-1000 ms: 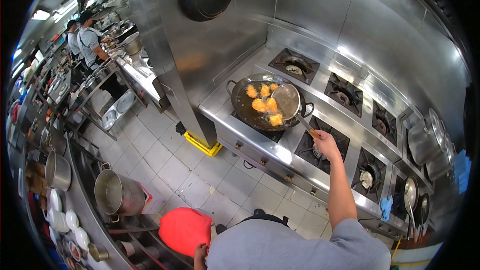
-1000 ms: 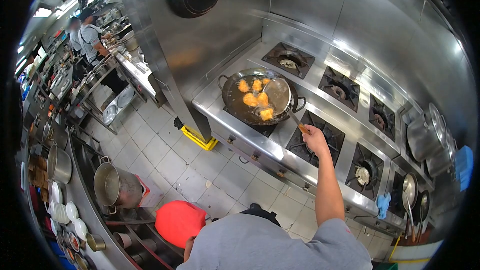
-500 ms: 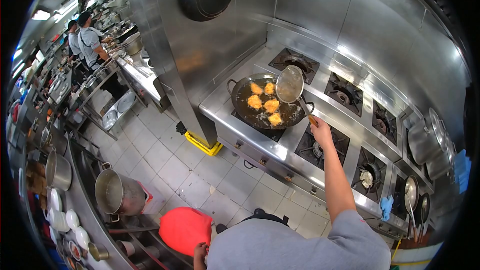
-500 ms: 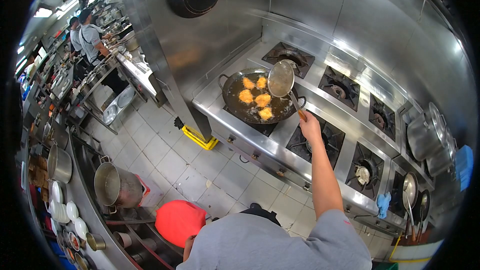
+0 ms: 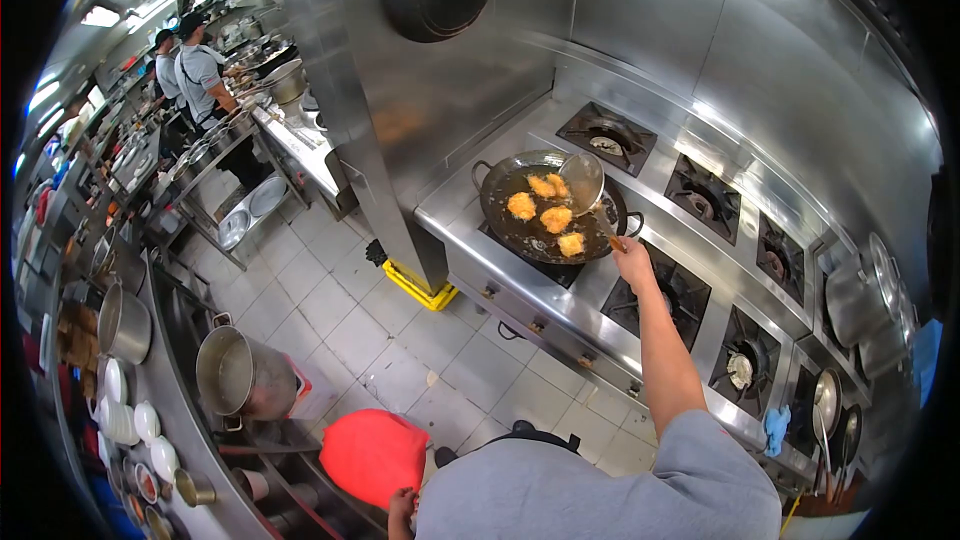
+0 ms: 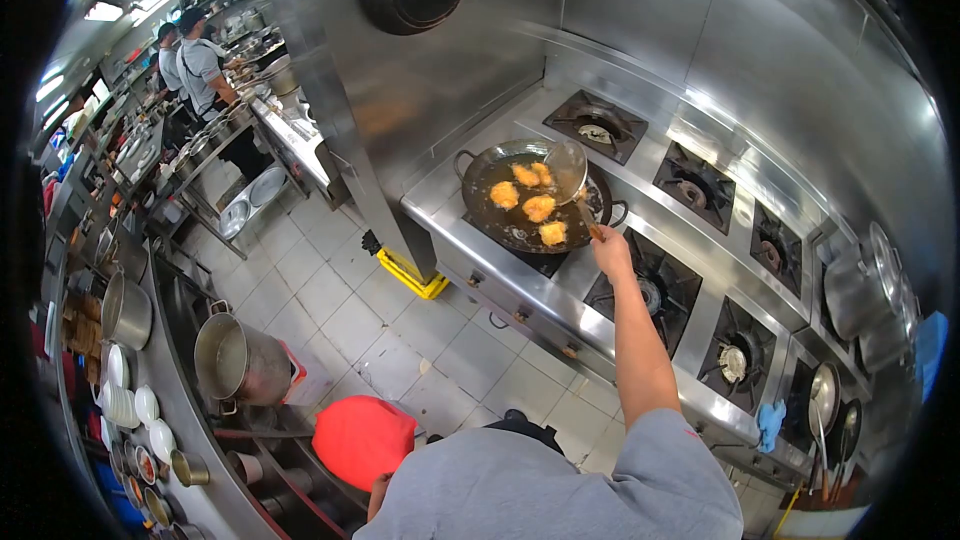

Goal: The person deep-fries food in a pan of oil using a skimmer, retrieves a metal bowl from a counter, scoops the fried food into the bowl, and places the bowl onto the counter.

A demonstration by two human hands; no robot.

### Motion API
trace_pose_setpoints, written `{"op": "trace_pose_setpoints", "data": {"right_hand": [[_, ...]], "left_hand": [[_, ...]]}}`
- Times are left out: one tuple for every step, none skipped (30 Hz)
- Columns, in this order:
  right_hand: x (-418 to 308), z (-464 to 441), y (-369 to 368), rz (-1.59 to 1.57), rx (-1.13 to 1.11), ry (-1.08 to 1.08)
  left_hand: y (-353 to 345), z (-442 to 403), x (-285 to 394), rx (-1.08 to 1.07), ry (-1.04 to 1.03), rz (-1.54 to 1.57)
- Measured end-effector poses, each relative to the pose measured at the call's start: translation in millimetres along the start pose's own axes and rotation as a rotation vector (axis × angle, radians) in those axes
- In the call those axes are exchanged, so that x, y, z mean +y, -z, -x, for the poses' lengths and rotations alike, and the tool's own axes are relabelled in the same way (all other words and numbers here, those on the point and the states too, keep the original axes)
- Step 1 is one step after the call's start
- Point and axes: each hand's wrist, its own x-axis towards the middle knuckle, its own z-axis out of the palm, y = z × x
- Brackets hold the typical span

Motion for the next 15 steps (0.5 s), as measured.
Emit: {"op": "trace_pose_setpoints", "data": {"right_hand": [[1.3,-0.8,-2.3,-0.117,-0.056,-0.042],[3.0,-1.2,-3.9,-0.233,-0.113,-0.084],[0.6,1.2,-2.8,-0.233,-0.113,-0.085],[-1.3,4.1,-0.9,-0.267,-0.139,-0.125],[-3.1,7.4,1.4,-0.300,-0.164,-0.165],[-8.9,13.6,7.1,-0.300,-0.165,-0.165],[-15.7,21.0,14.6,-0.262,-0.143,-0.142],[-18.4,26.0,18.1,-0.225,-0.120,-0.118],[-12.6,27.0,17.4,-0.223,-0.120,-0.119],[-4.1,27.3,17.6,-0.208,-0.070,-0.064],[2.9,27.3,18.4,-0.192,-0.021,-0.009],[2.8,29.6,21.9,-0.190,-0.019,-0.011],[2.9,32.0,26.6,-0.208,0.016,-0.027],[3.4,34.6,32.1,-0.225,0.051,-0.043],[1.2,36.5,40.1,-0.175,0.028,-0.058]], "left_hand": [[0.8,-1.4,-3.4,-0.008,-0.010,0.018],[1.3,-3.3,-6.6,-0.007,-0.009,0.018],[1.1,-3.4,-7.3,-0.015,-0.018,0.023],[1.1,-3.4,-7.9,-0.023,-0.028,0.027],[1.1,-3.8,-8.3,-0.023,-0.027,0.028],[-0.2,-1.5,-4.8,0.000,-0.025,-0.002],[-1.0,-1.2,-4.0,0.022,-0.022,-0.031],[-1.4,-0.8,-3.3,0.021,-0.021,-0.031],[-1.1,-3.7,-6.4,0.018,-0.023,-0.012],[-0.9,-6.8,-9.4,0.014,-0.026,0.006],[-0.8,-10.0,-12.1,0.012,-0.024,0.005],[-0.9,-11.8,-12.4,0.010,-0.031,-0.016],[-0.8,-13.5,-12.6,0.008,-0.038,-0.037],[-0.4,-15.0,-13.0,0.005,-0.038,-0.040],[-1.2,-13.4,-9.4,0.002,-0.029,-0.053]]}}
